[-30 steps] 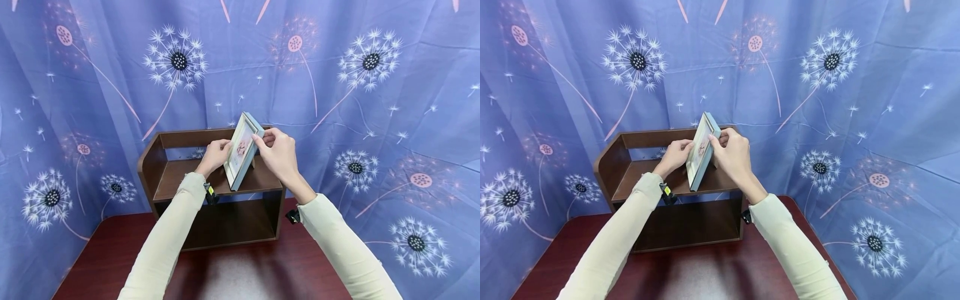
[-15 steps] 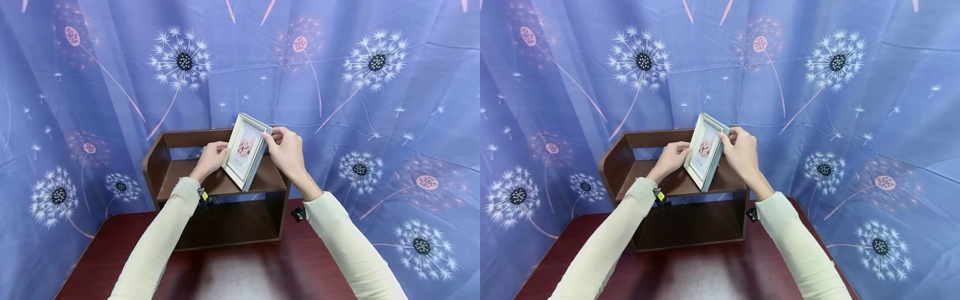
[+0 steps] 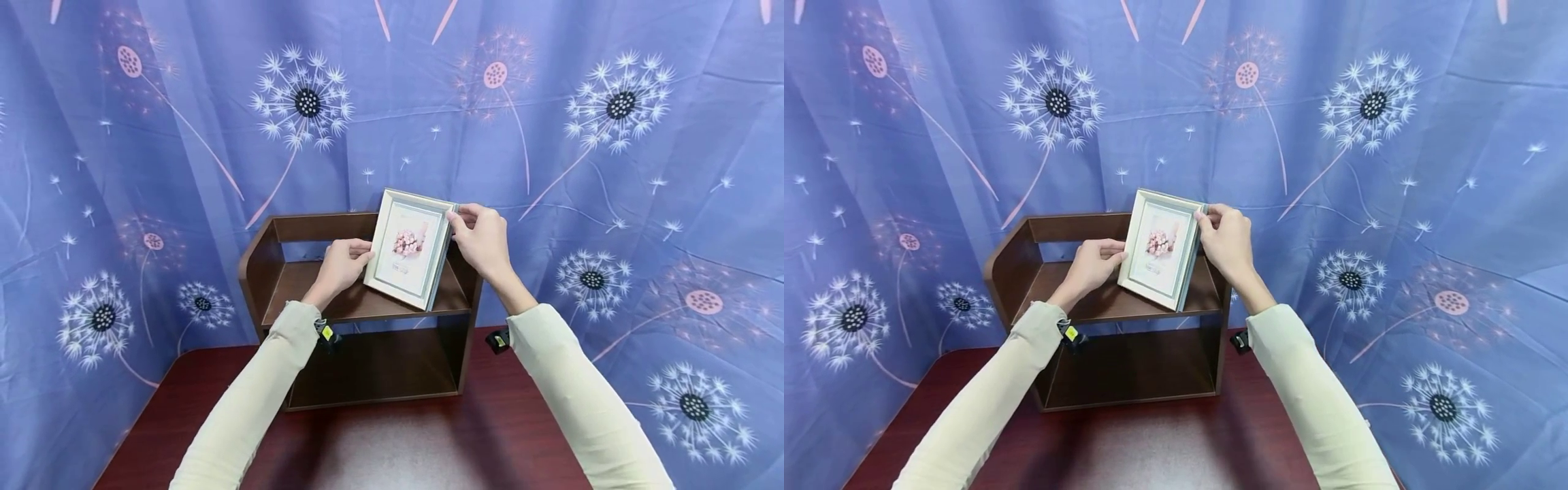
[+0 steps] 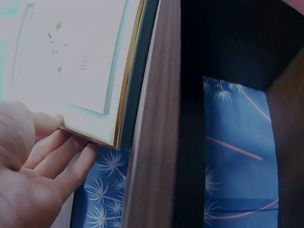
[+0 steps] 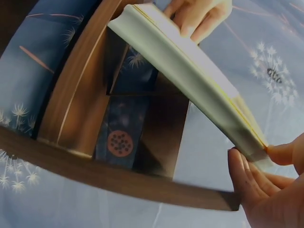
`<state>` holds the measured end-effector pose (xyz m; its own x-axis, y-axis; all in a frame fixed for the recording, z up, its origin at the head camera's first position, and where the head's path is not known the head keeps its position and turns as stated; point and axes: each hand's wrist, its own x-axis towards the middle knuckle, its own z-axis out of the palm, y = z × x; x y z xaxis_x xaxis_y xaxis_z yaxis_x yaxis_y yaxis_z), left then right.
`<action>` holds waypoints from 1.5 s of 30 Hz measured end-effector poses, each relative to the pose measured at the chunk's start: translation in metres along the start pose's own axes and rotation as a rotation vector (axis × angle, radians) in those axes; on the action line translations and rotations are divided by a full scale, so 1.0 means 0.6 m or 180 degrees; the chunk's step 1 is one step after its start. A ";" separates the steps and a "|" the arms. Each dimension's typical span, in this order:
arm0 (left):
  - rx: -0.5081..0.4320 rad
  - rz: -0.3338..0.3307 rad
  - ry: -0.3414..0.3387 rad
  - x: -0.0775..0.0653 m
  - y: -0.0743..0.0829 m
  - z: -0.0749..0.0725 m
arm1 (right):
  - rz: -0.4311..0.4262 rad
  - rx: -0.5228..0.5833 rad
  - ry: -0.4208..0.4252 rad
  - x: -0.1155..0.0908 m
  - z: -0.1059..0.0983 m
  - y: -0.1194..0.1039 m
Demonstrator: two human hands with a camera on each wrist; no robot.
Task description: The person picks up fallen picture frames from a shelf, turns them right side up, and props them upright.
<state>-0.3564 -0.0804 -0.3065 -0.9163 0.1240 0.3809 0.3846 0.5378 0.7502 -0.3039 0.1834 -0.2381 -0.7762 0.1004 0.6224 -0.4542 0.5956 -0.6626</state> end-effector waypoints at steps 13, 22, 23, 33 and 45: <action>-0.0890 -0.0166 -0.0029 -0.046 0.002 0.005 | 0.0202 -0.0131 -0.0317 0.050 0.003 0.025; -0.0843 -0.0077 0.0188 -0.072 0.007 0.023 | 0.0207 -0.0312 -0.0414 0.070 0.005 0.026; -0.0824 -0.0076 0.0196 -0.073 0.007 0.024 | 0.0207 -0.0315 -0.0431 0.072 0.005 0.026; -0.0688 -0.0157 0.0172 -0.074 0.004 0.025 | 0.0228 -0.0339 -0.0598 0.074 0.010 0.022; -0.0521 -0.0098 0.0154 -0.081 0.002 0.016 | 0.0298 -0.0445 -0.0758 0.069 -0.004 0.017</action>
<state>-0.3125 -0.0777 -0.3289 -0.9230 0.0672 0.3788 0.3730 0.3972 0.8385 -0.3395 0.1955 -0.2180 -0.9003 -0.0201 0.4349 -0.3240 0.6982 -0.6384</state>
